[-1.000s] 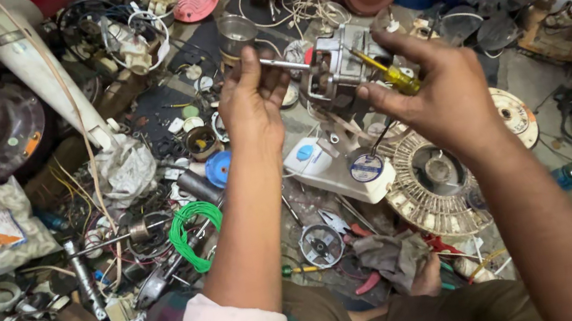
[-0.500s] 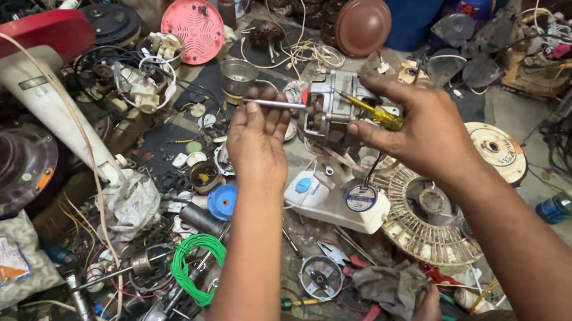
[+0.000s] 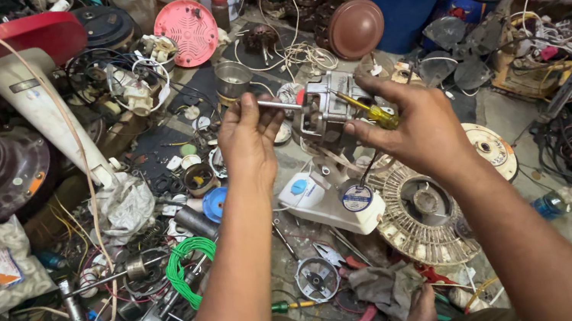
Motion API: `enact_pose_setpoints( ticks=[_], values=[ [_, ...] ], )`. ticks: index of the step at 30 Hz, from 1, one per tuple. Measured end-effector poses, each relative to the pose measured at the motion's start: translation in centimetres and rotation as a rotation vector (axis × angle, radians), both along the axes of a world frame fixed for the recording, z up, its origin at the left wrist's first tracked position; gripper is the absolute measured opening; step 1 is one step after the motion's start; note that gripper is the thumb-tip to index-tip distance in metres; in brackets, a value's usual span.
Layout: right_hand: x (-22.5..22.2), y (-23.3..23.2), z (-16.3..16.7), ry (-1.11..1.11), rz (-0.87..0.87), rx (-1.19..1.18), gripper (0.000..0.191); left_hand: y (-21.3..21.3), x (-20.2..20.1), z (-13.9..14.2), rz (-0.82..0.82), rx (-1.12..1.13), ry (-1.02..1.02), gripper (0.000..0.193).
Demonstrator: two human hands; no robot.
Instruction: The person disassembles a small electric fan motor, removes the rotor, and reassembles the motor housing. They use a screwdriver to remove screws and pliers to handle components, then reattach the motor to the fan base.
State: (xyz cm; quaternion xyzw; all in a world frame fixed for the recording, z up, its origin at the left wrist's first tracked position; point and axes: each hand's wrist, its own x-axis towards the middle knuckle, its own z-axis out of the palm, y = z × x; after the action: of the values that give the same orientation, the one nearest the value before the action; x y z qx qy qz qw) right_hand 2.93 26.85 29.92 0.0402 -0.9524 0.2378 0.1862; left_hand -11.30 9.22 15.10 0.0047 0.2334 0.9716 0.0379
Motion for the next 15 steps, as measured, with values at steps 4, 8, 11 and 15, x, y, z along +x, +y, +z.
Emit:
enact_pose_setpoints(
  ticks=[4,8,11,15],
  values=[
    [-0.3,0.1,0.1,0.019,0.013,0.008,0.072,-0.5,0.1,-0.9,-0.123,0.179,0.091,0.02],
    [-0.2,0.2,-0.2,0.027,0.01,0.018,0.072,0.6,-0.6,-2.2,-0.009,0.136,0.069,0.017],
    [0.1,0.6,-0.5,0.066,0.003,0.049,0.071,1.9,-1.9,-2.2,0.055,0.122,0.06,0.016],
    [0.0,1.3,-1.1,0.058,0.013,0.081,0.069,2.8,-2.0,-1.3,-0.064,0.045,-0.13,0.023]
  ],
)
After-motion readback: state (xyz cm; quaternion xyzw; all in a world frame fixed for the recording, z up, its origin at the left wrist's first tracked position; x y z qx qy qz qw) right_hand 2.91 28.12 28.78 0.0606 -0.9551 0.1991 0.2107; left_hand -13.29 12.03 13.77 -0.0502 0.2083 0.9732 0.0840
